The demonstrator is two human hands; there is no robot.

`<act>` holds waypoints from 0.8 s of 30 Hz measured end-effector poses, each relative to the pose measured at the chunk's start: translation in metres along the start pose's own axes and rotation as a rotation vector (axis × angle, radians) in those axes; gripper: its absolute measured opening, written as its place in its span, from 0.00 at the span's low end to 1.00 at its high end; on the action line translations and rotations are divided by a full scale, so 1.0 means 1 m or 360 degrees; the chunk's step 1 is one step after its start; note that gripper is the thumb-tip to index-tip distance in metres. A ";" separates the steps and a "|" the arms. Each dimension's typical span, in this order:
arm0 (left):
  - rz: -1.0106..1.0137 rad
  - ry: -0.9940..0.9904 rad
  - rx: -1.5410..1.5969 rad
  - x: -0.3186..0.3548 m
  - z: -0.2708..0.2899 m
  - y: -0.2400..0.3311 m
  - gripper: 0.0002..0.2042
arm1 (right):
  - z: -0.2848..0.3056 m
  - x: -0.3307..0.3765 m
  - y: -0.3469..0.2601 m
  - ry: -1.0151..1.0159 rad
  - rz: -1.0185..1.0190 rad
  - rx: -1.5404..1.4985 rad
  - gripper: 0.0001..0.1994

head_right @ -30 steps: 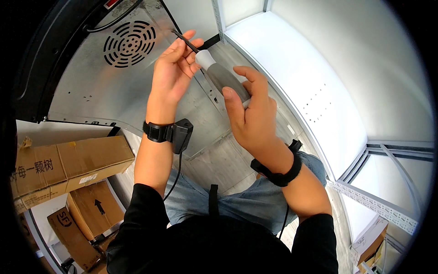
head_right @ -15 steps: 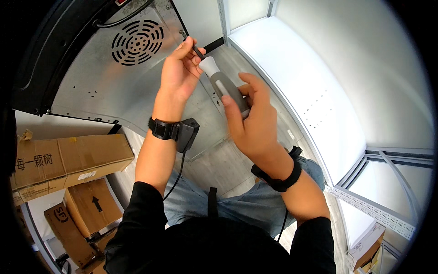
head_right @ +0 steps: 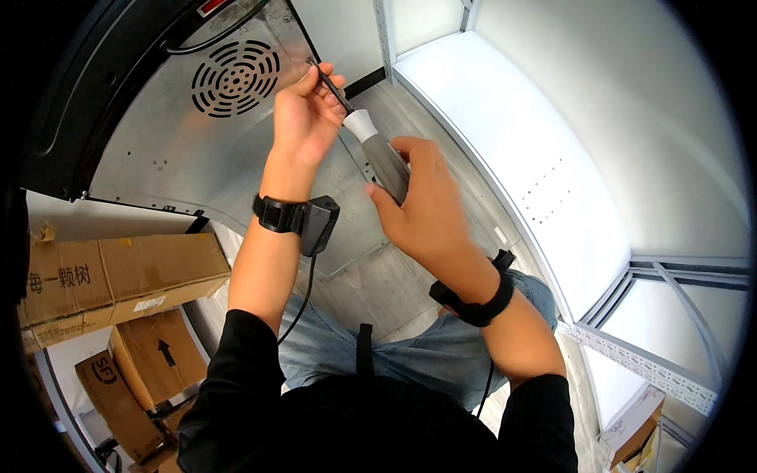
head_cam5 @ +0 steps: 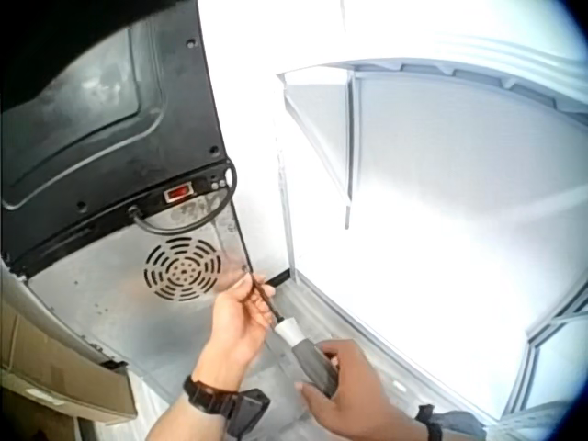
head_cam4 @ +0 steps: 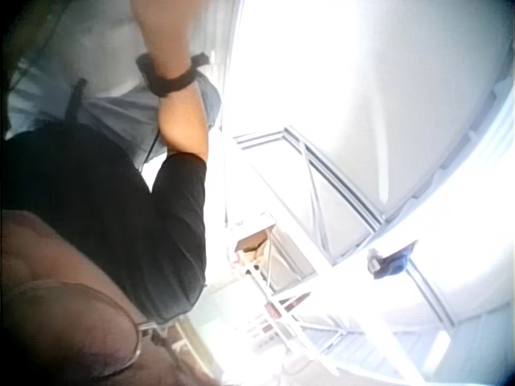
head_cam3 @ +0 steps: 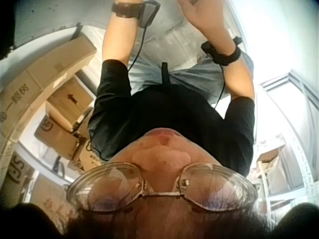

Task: The person uses a screwdriver to fasten screws into the back panel of a white appliance. They repeatedly insert and tighten screws at various points along the metal casing.

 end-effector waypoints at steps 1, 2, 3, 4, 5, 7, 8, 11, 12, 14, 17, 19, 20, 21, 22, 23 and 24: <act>0.0001 -0.0008 -0.0011 0.000 -0.001 0.001 0.10 | 0.000 0.000 -0.002 0.0012 0.0111 0.0041 0.22; -0.0002 -0.0012 -0.0021 0.001 0.000 0.003 0.10 | -0.004 0.000 0.004 -0.0063 -0.0036 -0.0104 0.22; -0.0004 -0.0016 -0.0030 0.002 0.001 0.005 0.10 | -0.007 0.001 0.006 -0.0138 -0.0182 -0.0250 0.22; -0.0007 0.0003 -0.0051 0.001 0.003 0.007 0.10 | -0.011 0.003 0.009 -0.0213 -0.0329 -0.0396 0.22; -0.0004 0.0013 -0.0078 0.002 0.003 0.007 0.11 | -0.011 0.003 0.009 -0.0202 -0.0374 -0.0482 0.21; 0.0003 0.0034 -0.0130 0.002 0.003 0.006 0.11 | -0.012 0.004 0.009 -0.0179 -0.0465 -0.0654 0.20; 0.0000 -0.0001 -0.0136 0.002 0.002 0.008 0.12 | -0.011 0.004 0.008 -0.0150 -0.0489 -0.0700 0.19; -0.0020 -0.0071 -0.0160 0.001 0.001 0.009 0.13 | -0.008 0.004 0.007 -0.0095 -0.0561 -0.0809 0.17; -0.0034 -0.0073 -0.0172 0.001 0.001 0.009 0.14 | -0.008 0.005 0.008 -0.0097 -0.0584 -0.0829 0.16; -0.0048 -0.0080 -0.0183 0.001 0.002 0.009 0.14 | -0.007 0.005 0.009 -0.0109 -0.0623 -0.0847 0.17; -0.0042 -0.0106 -0.0186 0.001 0.004 0.007 0.14 | -0.004 0.005 0.007 -0.0135 -0.0636 -0.0832 0.17; -0.0034 -0.0139 -0.0201 0.002 0.005 0.007 0.14 | -0.002 0.004 0.005 -0.0142 -0.0600 -0.0807 0.17; -0.0030 -0.0153 -0.0207 0.003 0.004 0.008 0.15 | 0.001 0.004 0.003 -0.0091 -0.0582 -0.0797 0.17; -0.0026 -0.0167 -0.0213 0.004 0.003 0.009 0.15 | 0.004 0.003 0.002 -0.0040 -0.0563 -0.0788 0.17; -0.0024 -0.0181 -0.0219 0.007 0.001 0.010 0.15 | 0.006 0.003 0.001 0.0011 -0.0543 -0.0780 0.17; -0.0032 -0.0189 -0.0224 0.008 -0.003 0.011 0.15 | 0.009 0.002 0.001 0.0049 -0.0500 -0.0765 0.17; -0.0040 -0.0196 -0.0230 0.011 -0.008 0.012 0.15 | 0.013 0.002 0.003 0.0086 -0.0456 -0.0750 0.17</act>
Point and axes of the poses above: each hand's wrist, its own x-axis away from the middle knuckle, its own z-axis out of the back of the hand, y = z × x, the point moved 8 cm from there along -x, towards the middle knuckle, and after that the axes turned 9 degrees about z, right-handed, at the moved point
